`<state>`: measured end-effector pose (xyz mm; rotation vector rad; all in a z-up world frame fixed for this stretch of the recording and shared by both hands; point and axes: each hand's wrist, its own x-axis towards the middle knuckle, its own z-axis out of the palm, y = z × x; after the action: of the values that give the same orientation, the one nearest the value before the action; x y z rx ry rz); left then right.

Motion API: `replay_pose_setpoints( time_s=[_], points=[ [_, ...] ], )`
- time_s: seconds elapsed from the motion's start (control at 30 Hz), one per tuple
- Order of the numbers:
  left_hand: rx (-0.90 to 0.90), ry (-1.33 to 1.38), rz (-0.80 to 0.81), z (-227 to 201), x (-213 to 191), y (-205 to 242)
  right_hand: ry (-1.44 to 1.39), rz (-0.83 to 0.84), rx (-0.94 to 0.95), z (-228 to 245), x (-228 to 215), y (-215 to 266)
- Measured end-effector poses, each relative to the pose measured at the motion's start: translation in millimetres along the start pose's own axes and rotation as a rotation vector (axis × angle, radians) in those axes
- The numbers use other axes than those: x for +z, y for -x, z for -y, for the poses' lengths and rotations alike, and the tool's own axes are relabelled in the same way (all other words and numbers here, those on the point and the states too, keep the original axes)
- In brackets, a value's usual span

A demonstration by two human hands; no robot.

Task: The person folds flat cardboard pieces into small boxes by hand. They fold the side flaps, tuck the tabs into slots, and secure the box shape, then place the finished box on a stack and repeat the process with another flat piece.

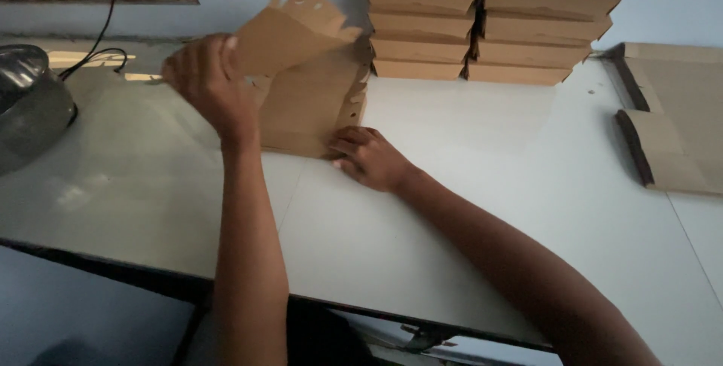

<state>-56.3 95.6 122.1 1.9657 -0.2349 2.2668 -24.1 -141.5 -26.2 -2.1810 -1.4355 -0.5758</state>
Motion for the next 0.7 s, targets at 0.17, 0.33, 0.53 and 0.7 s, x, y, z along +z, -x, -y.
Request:
replay_pose_setpoints(
  time_s=[0.17, 0.33, 0.53, 0.7],
  points=[
    [0.023, -0.052, -0.192, -8, -9, -15, 0.001, 0.048, 0.047, 3, -7, -2],
    [0.119, 0.034, -0.126, -36, 6, 0, -0.093, -0.223, 0.186, -10, -22, -6],
    [0.357, 0.198, -0.13, -121, 11, 20, -0.142, -0.769, 0.346, -28, -105, 36],
    [0.488, 0.555, 0.258, -208, -10, 35, 0.279, -0.808, -0.13, -50, -191, 144]
  ],
)
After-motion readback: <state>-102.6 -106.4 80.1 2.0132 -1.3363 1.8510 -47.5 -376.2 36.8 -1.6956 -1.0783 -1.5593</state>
